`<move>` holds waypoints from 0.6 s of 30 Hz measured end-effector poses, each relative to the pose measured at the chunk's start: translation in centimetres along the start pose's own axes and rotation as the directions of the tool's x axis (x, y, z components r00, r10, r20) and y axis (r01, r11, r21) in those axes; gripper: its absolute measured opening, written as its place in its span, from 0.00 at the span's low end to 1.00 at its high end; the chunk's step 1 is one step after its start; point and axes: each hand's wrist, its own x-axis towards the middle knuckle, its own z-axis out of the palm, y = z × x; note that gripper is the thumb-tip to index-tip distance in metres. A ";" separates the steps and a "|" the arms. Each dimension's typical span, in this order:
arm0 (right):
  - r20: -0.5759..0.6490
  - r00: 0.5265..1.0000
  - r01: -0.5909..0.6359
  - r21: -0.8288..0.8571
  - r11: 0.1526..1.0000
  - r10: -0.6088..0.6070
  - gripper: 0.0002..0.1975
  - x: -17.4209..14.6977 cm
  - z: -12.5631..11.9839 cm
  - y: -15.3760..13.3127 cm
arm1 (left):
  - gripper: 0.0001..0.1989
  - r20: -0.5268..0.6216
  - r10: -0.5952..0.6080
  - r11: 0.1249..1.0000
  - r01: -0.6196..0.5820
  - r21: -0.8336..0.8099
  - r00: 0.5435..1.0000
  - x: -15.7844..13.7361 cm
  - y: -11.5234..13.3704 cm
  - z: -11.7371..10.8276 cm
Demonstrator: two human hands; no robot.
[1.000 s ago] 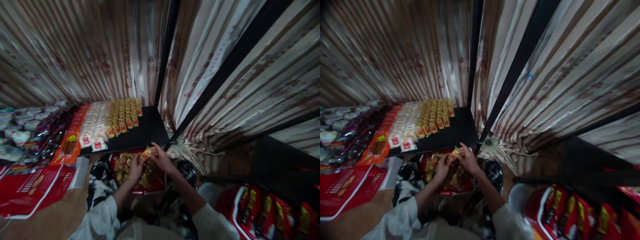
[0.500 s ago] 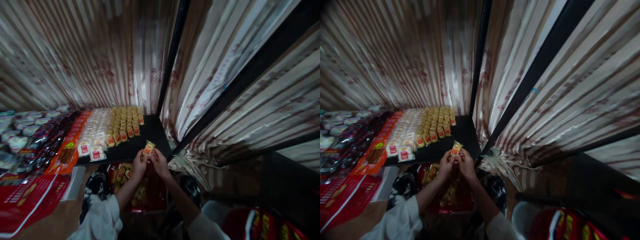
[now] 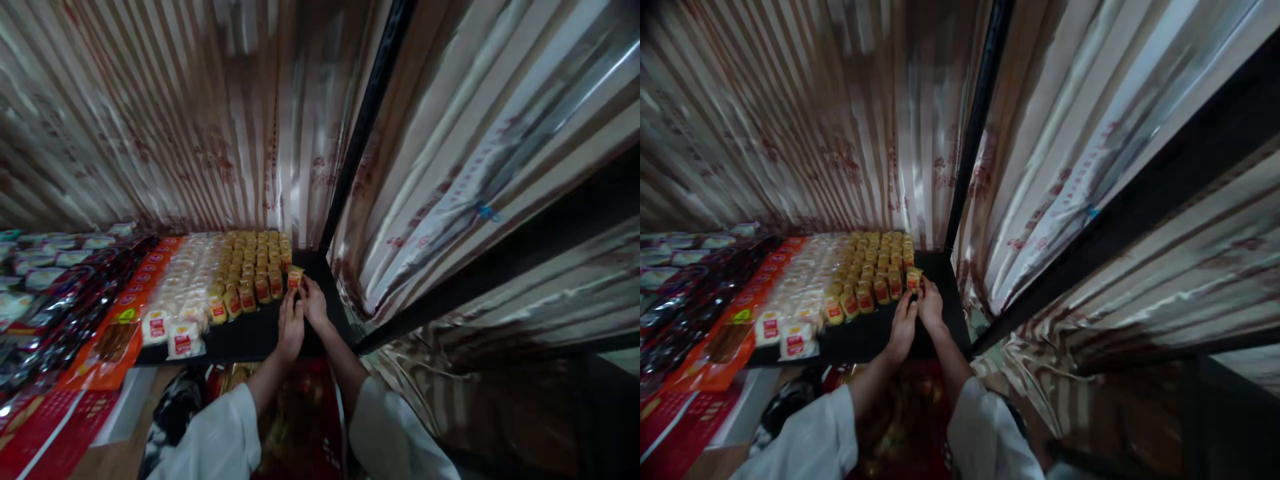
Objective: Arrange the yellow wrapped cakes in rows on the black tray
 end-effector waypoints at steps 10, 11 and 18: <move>0.051 0.998 0.033 -0.036 0.999 -0.031 0.20 3.9 2.6 0.7 | 0.25 0.082 -0.083 0.986 0.094 -0.140 0.993 4.3 -0.7 1.5; 0.056 0.998 0.039 -0.041 0.998 -0.037 0.20 4.0 2.8 0.8 | 0.25 0.080 -0.082 0.985 0.093 -0.146 0.993 4.4 -0.8 1.6; -0.045 0.996 0.081 0.061 0.995 -0.078 0.25 4.1 3.6 1.7 | 0.25 0.069 -0.115 0.976 0.126 -0.180 0.991 4.5 -0.7 1.9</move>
